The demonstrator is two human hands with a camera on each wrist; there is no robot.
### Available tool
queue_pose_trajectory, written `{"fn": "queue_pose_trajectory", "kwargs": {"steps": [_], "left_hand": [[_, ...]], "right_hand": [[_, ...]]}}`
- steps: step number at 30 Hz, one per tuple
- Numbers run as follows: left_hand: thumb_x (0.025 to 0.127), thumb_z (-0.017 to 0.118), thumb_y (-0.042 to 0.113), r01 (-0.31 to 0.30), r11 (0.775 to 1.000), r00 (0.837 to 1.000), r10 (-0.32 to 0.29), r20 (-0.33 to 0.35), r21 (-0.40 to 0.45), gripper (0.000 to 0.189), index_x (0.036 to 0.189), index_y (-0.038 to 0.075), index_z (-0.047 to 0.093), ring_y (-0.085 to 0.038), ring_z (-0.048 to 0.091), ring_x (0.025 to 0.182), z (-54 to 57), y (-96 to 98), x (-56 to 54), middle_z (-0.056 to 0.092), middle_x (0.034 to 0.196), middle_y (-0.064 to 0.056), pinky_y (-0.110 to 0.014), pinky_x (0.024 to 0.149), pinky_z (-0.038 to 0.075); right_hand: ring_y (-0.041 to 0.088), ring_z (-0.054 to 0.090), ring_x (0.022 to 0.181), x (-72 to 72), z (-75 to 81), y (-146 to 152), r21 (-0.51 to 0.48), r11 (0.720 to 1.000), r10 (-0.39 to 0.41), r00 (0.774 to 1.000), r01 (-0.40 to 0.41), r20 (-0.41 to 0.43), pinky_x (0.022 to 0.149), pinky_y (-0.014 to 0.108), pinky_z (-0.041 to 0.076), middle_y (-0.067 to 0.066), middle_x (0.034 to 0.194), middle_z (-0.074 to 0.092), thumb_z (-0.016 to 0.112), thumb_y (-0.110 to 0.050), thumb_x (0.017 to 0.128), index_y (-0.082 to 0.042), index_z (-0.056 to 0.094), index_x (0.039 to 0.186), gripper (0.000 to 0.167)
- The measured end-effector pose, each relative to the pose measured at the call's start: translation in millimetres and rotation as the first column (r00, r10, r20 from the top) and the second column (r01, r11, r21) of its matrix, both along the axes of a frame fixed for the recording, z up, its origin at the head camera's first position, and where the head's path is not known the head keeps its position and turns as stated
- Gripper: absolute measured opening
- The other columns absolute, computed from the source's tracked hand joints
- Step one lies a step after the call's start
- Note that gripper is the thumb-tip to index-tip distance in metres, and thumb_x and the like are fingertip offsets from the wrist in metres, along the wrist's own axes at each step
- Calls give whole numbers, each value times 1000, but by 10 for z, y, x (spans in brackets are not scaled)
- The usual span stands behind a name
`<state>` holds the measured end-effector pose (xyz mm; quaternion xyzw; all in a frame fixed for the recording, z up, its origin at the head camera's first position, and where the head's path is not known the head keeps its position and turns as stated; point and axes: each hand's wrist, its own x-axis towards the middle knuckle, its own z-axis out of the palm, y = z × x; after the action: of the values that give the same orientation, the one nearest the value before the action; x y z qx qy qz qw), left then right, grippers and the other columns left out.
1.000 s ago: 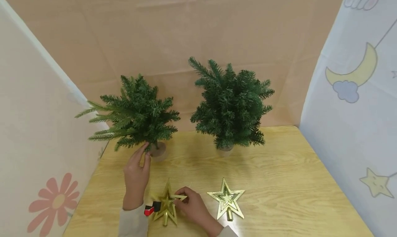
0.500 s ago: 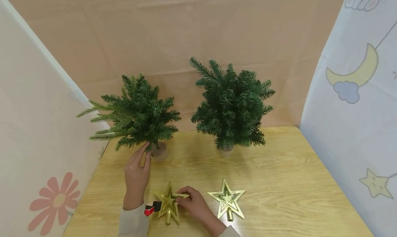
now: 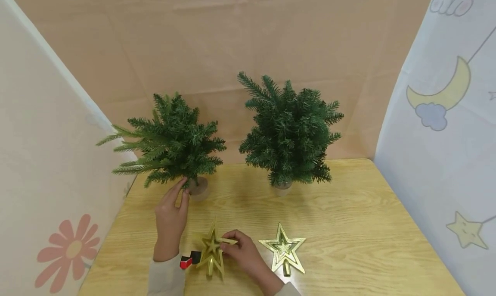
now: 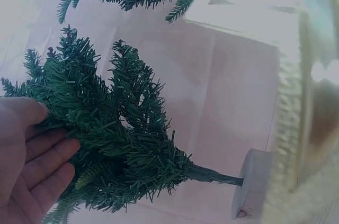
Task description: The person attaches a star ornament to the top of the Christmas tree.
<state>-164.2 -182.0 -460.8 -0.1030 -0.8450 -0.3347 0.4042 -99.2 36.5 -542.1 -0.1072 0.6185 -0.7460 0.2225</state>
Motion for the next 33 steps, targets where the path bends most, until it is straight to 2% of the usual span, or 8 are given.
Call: {"fn": "queue_pose_trajectory", "kwargs": {"steps": [5,11,18,24,33], "left_hand": [[91,68,3,2,1000,1000,-2,-16,8,34,125,4,66,-31,66,105,-9,-11,-3,67,120,-14,-45,80,58],[89,69,-1,12,1000,999,-11,-32,29,34,123,3,67,-32,66,104,-9,-14,-14,67,119,-14,-46,78,58],[89,69,-2,15,999,999,-13,-31,34,34,122,2,67,-32,66,104,-1,-16,-14,67,119,-14,-46,79,58],[90,68,0,11,999,1000,-10,-25,36,33,123,3,67,-32,66,103,-4,-25,-3,67,118,-14,-46,78,58],[93,67,5,5,1000,1000,-5,-11,22,30,123,2,67,-32,67,103,19,-36,9,68,117,-14,-46,76,59]], "right_hand": [[19,62,93,9,53,7,-11,999,-37,999,37,18,89,42,55,16,129,46,62,-17,97,3,55,121,33],[20,62,94,0,96,29,-15,999,-40,999,40,32,90,45,55,15,128,45,64,-19,96,0,56,121,33],[23,63,95,-13,140,71,13,998,-63,998,63,-7,89,46,55,14,122,49,64,-21,96,-2,56,120,32],[25,59,96,-19,255,110,35,995,-91,995,92,-39,90,44,55,13,117,49,63,-20,97,-1,54,120,31],[24,59,94,-35,414,143,22,977,-212,975,214,-68,89,39,55,14,113,52,65,-16,95,3,53,119,33]]}}
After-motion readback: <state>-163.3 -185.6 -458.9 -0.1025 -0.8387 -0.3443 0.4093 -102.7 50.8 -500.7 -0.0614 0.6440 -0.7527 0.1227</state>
